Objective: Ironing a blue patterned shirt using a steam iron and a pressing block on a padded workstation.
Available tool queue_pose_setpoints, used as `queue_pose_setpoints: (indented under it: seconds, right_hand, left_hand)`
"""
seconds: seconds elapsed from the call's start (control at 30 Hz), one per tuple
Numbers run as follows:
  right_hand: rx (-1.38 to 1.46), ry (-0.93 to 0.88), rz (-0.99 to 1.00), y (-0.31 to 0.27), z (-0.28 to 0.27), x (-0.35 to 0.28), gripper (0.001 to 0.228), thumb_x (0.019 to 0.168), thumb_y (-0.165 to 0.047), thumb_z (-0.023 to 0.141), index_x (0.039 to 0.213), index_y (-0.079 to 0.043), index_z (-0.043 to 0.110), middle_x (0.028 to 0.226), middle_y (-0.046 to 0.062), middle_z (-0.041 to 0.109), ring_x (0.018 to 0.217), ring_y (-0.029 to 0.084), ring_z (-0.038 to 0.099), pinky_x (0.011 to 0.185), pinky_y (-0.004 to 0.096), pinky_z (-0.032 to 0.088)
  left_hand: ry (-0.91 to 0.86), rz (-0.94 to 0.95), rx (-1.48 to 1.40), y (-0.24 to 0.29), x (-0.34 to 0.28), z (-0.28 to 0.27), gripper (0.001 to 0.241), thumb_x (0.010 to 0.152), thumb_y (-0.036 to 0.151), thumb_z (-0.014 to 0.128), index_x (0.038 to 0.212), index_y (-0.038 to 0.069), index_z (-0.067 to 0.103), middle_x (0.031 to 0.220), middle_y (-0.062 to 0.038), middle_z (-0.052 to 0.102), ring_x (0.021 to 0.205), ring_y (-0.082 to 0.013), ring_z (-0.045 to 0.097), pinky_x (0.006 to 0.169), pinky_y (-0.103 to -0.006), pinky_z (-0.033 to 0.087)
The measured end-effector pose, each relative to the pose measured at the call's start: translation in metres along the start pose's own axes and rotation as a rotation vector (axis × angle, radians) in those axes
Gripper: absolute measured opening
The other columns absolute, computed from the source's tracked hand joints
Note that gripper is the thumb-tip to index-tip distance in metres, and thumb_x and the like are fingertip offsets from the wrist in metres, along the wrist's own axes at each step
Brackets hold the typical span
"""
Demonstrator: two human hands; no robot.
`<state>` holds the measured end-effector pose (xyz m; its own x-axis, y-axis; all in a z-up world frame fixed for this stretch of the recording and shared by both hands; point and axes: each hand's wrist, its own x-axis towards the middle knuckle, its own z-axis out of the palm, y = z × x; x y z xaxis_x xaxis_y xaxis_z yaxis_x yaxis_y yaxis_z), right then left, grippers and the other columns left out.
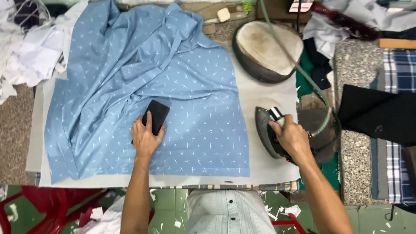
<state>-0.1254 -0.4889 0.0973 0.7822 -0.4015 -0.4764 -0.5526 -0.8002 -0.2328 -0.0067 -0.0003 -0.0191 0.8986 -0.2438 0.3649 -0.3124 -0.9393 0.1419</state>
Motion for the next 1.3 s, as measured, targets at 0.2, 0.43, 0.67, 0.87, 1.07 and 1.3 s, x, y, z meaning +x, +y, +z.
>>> queue_pose_setpoints:
  seconds: [0.2,0.43,0.67,0.87,1.07,1.3]
  right_hand:
    - [0.067,0.415,-0.145,0.031,0.015,-0.051,0.064,0.097,-0.036,0.067,0.141,0.008,0.056,0.126,0.035,0.064,0.112,0.053,0.064,0.086,0.059,0.055]
    - [-0.483,0.909,-0.386,0.073,0.092,-0.069,0.054,0.09,-0.018,0.063,0.142,-0.001,0.061,0.143,0.032,0.057,0.123,0.046,0.058,0.097,0.049,0.047]
    - [-0.49,0.909,-0.405,0.073,0.089,-0.066,0.052,0.093,-0.018,0.062,0.142,-0.002,0.061,0.143,0.032,0.058,0.122,0.046,0.059,0.096,0.05,0.047]
    - [-0.432,0.906,-0.466,0.078,0.087,-0.067,0.059,0.087,-0.018,0.069,0.142,0.001,0.058,0.142,0.035,0.056,0.121,0.048,0.058,0.094,0.052,0.045]
    - [-0.439,0.664,-0.521,0.078,0.058,-0.078,0.074,0.091,-0.043,0.065,0.147,0.002,0.049,0.15,0.039,0.046,0.13,0.053,0.054,0.097,0.057,0.05]
    - [-0.473,0.328,-0.486,0.114,0.029,-0.034,0.084,0.086,-0.027,0.06,0.158,0.008,0.037,0.131,0.035,0.058,0.094,0.05,0.062,0.076,0.058,0.054]
  left_hand:
    - [-0.056,0.04,-0.032,-0.012,-0.001,0.012,0.071,0.082,0.044,0.076,0.144,0.01,0.065,0.124,-0.019,0.058,0.108,-0.0352,0.059,0.091,-0.0473,0.049]
    - [-0.139,0.113,-0.192,0.031,-0.007,0.022,0.072,0.075,0.039,0.084,0.141,0.016,0.066,0.12,-0.023,0.06,0.11,-0.0396,0.062,0.095,-0.0471,0.05]
    - [-0.206,0.199,-0.455,0.226,0.014,0.039,0.062,0.076,0.033,0.082,0.135,0.02,0.069,0.118,-0.027,0.062,0.103,-0.0418,0.062,0.088,-0.0481,0.051]
    - [-0.185,0.123,-0.323,0.308,0.006,0.041,0.059,0.08,0.034,0.078,0.134,0.014,0.068,0.115,-0.023,0.057,0.096,-0.034,0.055,0.077,-0.0431,0.047]
    - [-0.801,-0.05,-0.203,0.339,-0.061,-0.035,0.087,0.102,0.055,0.056,0.164,0.004,0.02,0.146,-0.039,0.032,0.118,-0.0423,0.051,0.09,-0.0459,0.054]
    - [-0.663,-0.022,-0.36,0.338,-0.103,-0.026,0.088,0.097,0.063,0.052,0.155,-0.001,0.037,0.135,-0.038,0.043,0.112,-0.0463,0.053,0.088,-0.0527,0.051]
